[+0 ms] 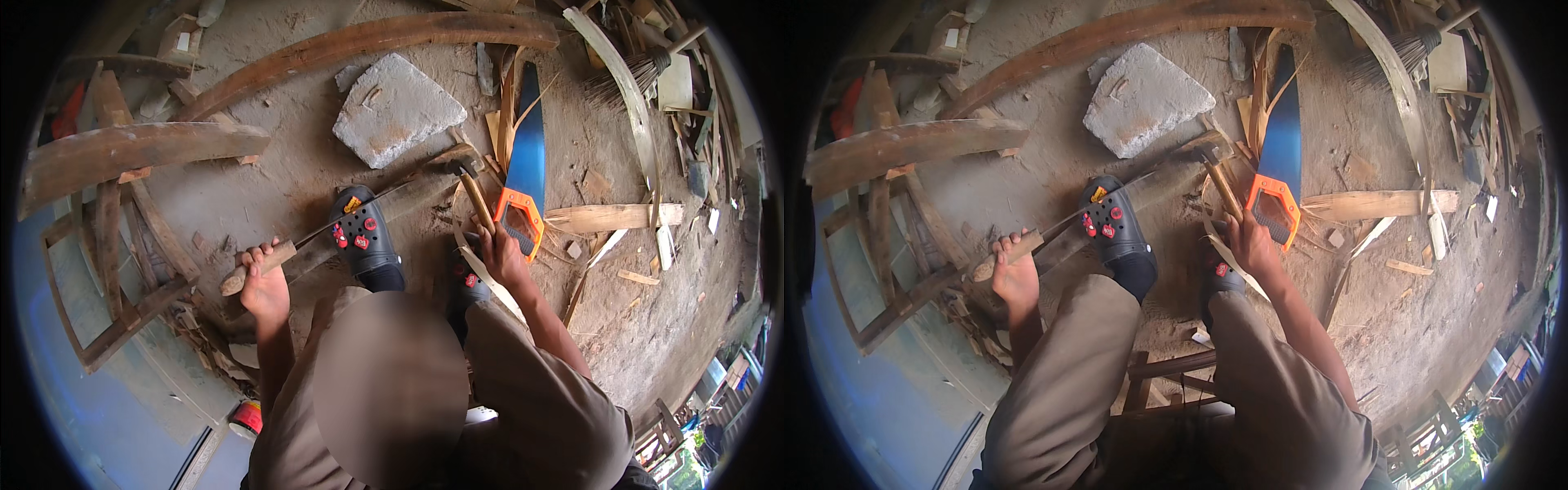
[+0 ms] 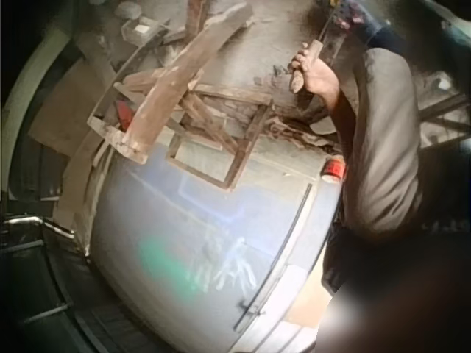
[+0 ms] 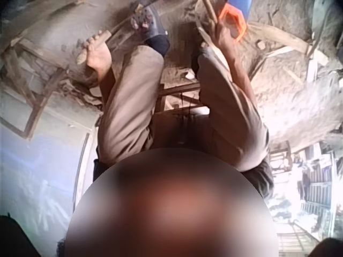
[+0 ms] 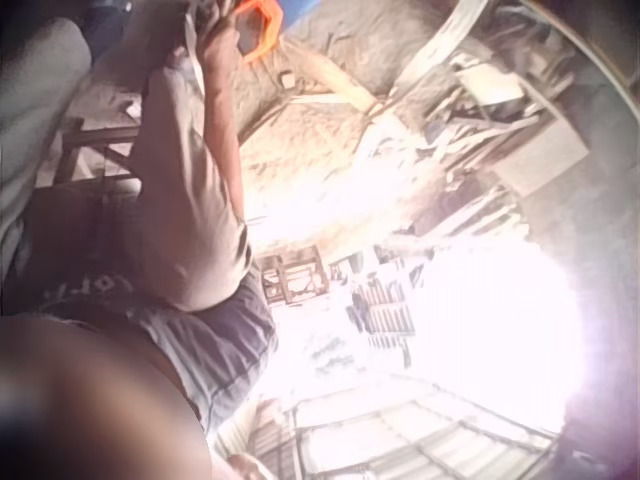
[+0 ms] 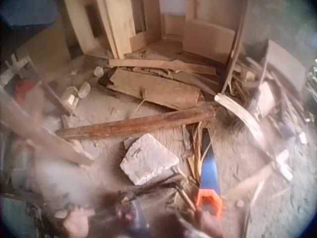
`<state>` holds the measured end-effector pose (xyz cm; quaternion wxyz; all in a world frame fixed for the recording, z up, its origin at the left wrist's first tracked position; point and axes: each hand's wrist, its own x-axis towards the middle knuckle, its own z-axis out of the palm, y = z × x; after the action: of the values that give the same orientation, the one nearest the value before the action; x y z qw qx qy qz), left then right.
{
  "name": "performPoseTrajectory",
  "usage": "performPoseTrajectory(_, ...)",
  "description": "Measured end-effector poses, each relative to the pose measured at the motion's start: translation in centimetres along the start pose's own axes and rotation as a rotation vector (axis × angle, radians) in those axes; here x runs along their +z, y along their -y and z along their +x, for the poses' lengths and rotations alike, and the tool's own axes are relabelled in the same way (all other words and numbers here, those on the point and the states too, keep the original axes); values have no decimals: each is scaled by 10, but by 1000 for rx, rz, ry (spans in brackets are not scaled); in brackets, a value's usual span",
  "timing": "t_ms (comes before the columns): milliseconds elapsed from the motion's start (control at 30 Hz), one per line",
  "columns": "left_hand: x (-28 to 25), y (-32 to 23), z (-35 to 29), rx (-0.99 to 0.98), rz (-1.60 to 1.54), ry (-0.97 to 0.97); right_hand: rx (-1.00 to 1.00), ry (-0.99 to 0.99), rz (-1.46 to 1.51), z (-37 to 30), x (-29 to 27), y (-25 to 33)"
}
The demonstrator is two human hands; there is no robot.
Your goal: The person sits on the floor and uses a chisel and hammer to carve a small piece of wood. They repeatedly strike the chisel to shape the wood, then switch to a hand saw to cut a section. The person continues to refine the shape with the chisel and hammer.
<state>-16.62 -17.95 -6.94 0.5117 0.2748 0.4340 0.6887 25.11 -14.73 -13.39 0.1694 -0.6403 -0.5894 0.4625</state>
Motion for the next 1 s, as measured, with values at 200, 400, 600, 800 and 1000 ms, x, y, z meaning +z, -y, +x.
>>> performPoseTrajectory(200,-16,29,16,28,-176,-32,6,26,-22,0,-1,0)
performPoseTrajectory(400,-33,38,11,19,-68,-197,26,23,-48,0,3,-1)
performPoseTrajectory(600,-15,26,18,49,22,-191,27,11,-4,1,4,-2)
performPoseTrajectory(800,110,-36,33,207,446,253,10,-5,4,-1,4,-7)
performPoseTrajectory(1000,244,-20,121,152,628,782,21,-30,44,-1,12,-12)
